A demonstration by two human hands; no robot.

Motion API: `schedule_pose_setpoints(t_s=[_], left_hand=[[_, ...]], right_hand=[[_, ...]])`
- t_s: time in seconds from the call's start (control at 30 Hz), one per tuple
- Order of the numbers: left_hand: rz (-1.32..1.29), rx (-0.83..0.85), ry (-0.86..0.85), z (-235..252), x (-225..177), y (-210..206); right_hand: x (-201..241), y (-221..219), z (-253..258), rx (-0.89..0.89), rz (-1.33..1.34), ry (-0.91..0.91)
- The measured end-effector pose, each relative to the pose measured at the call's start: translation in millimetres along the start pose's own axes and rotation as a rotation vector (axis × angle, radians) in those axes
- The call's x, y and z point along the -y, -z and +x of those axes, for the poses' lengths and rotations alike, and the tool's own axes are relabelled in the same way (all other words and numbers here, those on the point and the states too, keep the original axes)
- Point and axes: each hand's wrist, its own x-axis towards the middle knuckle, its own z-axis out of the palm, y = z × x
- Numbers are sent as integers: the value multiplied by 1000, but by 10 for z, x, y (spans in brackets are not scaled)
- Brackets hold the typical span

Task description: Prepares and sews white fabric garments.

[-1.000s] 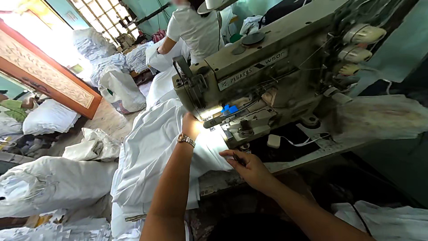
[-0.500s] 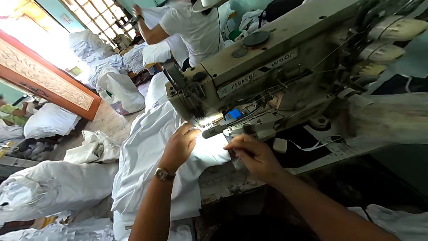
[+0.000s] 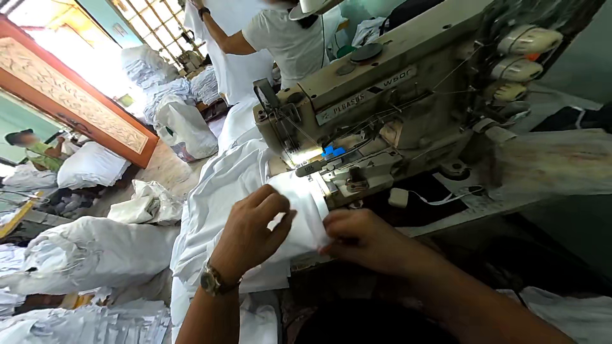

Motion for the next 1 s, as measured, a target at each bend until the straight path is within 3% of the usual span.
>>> schedule_pose_setpoints(t_s=[0.1, 0.17, 0.33, 0.43, 0.57, 0.7, 0.83, 0.93, 1.0], left_hand=[[-195, 446, 13, 131, 3, -62], [-160, 588, -5, 227, 50, -77], [-232, 531, -56, 431, 218, 350], [0, 509, 32, 456, 138, 419], [375, 624, 155, 373, -73, 143], [180, 817, 173, 395, -152, 62], [338, 798, 181, 382, -239, -7], [256, 876, 202, 435, -342, 16], [343, 777, 206, 430, -293, -11]], right_hand=[[88, 3, -73, 51, -43, 96], [21, 8, 4, 86, 32, 71], [-435, -42, 218, 9, 23, -246], [-447, -103, 140, -39, 95, -229], [-537, -175, -67, -28, 197, -268], [-573, -167, -93, -28, 199, -225], [-594, -176, -90, -45, 210, -209], [-581, -172, -84, -36, 221, -218], [-566, -180, -94, -41, 221, -222]])
